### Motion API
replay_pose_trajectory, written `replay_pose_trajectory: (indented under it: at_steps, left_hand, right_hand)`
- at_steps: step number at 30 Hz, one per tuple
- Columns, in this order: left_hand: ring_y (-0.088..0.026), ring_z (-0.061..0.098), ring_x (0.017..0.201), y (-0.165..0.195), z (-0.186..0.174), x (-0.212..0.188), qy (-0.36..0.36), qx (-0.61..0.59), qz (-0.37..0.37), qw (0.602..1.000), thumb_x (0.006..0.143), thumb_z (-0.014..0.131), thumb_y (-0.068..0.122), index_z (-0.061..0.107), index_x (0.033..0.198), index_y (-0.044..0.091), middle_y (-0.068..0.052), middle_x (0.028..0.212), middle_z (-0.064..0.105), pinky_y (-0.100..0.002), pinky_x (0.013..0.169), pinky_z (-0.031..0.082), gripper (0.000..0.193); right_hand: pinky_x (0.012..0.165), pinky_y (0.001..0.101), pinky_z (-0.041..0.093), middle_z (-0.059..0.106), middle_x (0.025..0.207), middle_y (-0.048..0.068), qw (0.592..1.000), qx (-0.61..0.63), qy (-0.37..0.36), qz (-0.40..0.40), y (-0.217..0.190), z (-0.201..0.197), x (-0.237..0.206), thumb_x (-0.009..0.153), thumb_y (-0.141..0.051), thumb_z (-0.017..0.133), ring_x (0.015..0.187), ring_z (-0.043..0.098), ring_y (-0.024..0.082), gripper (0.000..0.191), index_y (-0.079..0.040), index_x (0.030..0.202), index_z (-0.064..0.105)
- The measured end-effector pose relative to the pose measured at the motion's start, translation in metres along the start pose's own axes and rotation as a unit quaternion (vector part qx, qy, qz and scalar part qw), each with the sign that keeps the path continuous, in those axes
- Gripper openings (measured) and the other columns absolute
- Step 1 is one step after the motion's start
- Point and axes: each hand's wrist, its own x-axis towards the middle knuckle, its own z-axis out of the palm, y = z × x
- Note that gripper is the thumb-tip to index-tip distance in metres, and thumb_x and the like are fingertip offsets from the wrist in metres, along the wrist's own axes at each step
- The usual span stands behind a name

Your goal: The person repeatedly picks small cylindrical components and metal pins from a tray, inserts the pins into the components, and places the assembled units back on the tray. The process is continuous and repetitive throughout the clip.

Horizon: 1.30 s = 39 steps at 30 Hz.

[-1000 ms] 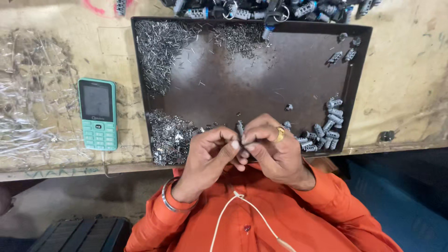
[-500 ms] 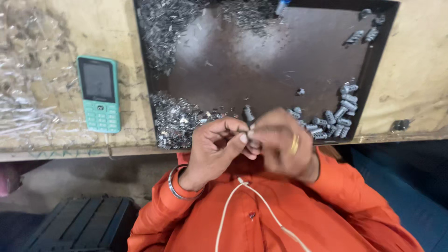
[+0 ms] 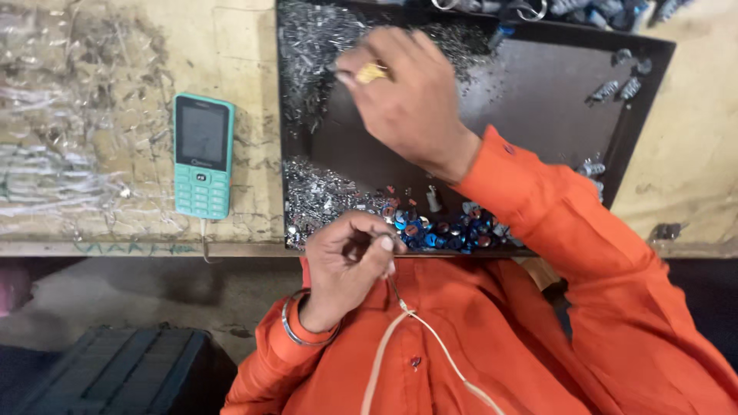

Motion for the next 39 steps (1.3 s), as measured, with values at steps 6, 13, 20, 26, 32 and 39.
replay_pose_trajectory:
  at_steps: [6,13,20,26,32,39]
  left_hand:
    - [-0.005,0.055,0.069,0.012,-0.007,0.014,0.046,0.215,0.129,0.967,0.098,0.071,0.001,0.069,0.098,0.000,-0.005,0.088,0.068,-0.018,0.059,0.043,0.003]
    - [-0.007,0.065,0.074,-0.006,0.012,0.031,0.035,-0.016,0.008,0.999,0.100,0.067,0.000,0.069,0.102,-0.002,-0.004,0.090,0.070,-0.022,0.064,0.056,0.004]
    - [-0.009,0.064,0.072,-0.026,0.014,0.029,0.075,-0.058,0.034,0.995,0.102,0.067,0.001,0.067,0.106,-0.003,-0.007,0.090,0.069,-0.024,0.065,0.057,0.006]
    - [-0.010,0.065,0.074,-0.022,0.004,0.025,0.093,-0.123,0.066,0.986,0.103,0.067,0.002,0.065,0.104,0.000,-0.007,0.092,0.068,-0.026,0.065,0.058,0.004]
    - [-0.009,0.065,0.076,-0.015,0.000,0.021,0.090,-0.068,0.073,0.991,0.104,0.068,0.003,0.067,0.106,-0.002,-0.006,0.093,0.069,-0.025,0.068,0.058,0.006]
    - [-0.010,0.066,0.074,-0.013,0.006,0.024,0.060,-0.103,0.049,0.992,0.100,0.070,-0.001,0.069,0.102,-0.003,-0.008,0.095,0.071,-0.024,0.064,0.058,0.004]
  right_hand:
    - [0.067,0.0434,0.053,0.066,0.093,0.012,0.968,0.104,-0.198,0.115,-0.051,-0.079,0.020,0.087,-0.006,0.074,0.081,0.066,0.032,0.019,-0.005,0.104,0.067]
    - [0.074,0.0298,0.061,0.074,0.101,0.016,0.836,0.403,0.033,0.372,-0.079,-0.104,-0.075,0.094,-0.002,0.071,0.083,0.073,0.018,0.010,0.000,0.104,0.068]
    - [0.082,0.0272,0.060,0.073,0.109,0.014,0.914,0.325,-0.005,0.242,-0.065,-0.090,-0.049,0.099,0.001,0.072,0.093,0.073,0.019,0.012,0.000,0.109,0.066]
    - [0.078,0.0362,0.057,0.070,0.106,0.023,0.964,0.223,-0.045,0.136,-0.049,-0.094,0.035,0.095,0.004,0.072,0.093,0.070,0.027,0.009,0.007,0.101,0.065]
    - [0.075,0.0271,0.060,0.072,0.109,0.014,0.906,0.337,-0.007,0.256,-0.084,-0.086,-0.034,0.100,-0.003,0.072,0.092,0.073,0.018,0.008,0.002,0.106,0.069]
    - [0.076,0.0259,0.060,0.072,0.109,0.017,0.894,0.355,0.032,0.270,-0.094,-0.083,-0.070,0.098,0.003,0.072,0.090,0.072,0.018,0.008,0.004,0.105,0.068]
